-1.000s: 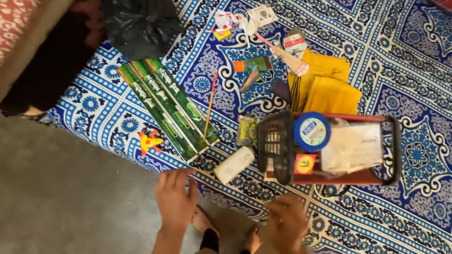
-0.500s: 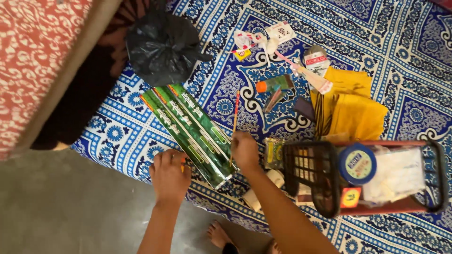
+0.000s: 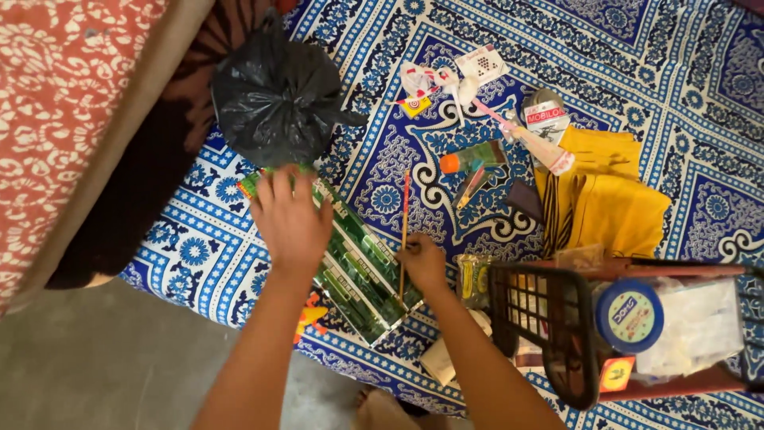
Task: Organize various items including incense, a stapler, and tools into a container on a bed.
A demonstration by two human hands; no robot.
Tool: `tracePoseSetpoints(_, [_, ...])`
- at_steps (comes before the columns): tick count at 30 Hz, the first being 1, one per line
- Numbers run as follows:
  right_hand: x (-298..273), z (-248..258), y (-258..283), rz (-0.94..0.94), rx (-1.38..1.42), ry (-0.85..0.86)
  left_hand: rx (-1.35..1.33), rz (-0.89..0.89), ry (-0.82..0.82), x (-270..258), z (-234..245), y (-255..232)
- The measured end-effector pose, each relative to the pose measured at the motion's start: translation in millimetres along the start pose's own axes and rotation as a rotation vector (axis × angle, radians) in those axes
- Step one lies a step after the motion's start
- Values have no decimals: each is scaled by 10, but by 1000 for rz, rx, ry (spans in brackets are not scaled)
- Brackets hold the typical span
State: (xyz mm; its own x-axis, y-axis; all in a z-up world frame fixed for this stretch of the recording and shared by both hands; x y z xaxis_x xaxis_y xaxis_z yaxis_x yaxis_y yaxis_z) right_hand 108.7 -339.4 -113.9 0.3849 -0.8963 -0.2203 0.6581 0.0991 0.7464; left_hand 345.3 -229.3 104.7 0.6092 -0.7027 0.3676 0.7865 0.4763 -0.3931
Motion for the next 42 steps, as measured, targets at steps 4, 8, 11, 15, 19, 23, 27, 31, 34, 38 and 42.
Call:
tracePoseSetpoints(4, [47,-48,-140,-49,22,65,21,-30,-78,776,-48,-84])
tracePoseSetpoints(8, [50,-32,-80,-175,151,175,267,-18,13,1224,-342,136])
tracePoseSetpoints(11, [100,7,-38,-295,126,115,303,-2,81,1159,-746,587])
tracePoseSetpoints(15, [249,454,649,-222,-152,-324,133,23,70,949,-709,726])
tracePoseSetpoints(19, [971,610,1057,-166,-139,-459,-4,-36,-102,686,-352,344])
tracePoseSetpoints(23, [1928,852,1038,-37,89,-676,-131,-90,-234,169,-433,99])
tracePoseSetpoints(27, [2593,1247,880,171,-309,-759,-307,-109,-216,-183,-759,-19])
tracePoseSetpoints(31, [2920,1372,589,218,-691,-565,-489,-109,-81,-168,-939,-167])
tracePoseSetpoints(34, [2867,1388,700,69,-828,-406,-640,-161,93,-27,-1045,-339])
tracePoseSetpoints(38, [2293,1560,1465,182,-742,-746,-686,-218,205,285,-1148,-515])
tracePoseSetpoints(42, [1354,1805,2404,322,-408,-872,-796,-131,379,651,-1277,-672])
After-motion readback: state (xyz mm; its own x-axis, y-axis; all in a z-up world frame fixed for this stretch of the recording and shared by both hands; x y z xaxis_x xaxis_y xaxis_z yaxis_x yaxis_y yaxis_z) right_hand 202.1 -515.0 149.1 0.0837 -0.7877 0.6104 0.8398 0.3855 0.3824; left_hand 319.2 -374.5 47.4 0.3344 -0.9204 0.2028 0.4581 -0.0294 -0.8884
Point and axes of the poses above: each hand's wrist, its own x-axis towards the middle knuckle, its own z-axis out of the back of the hand, y = z × x, the point moved 3 cm from there along x, towards the middle knuckle, and after that the axes turned 7 degrees about -x, right-handed, at the moved point
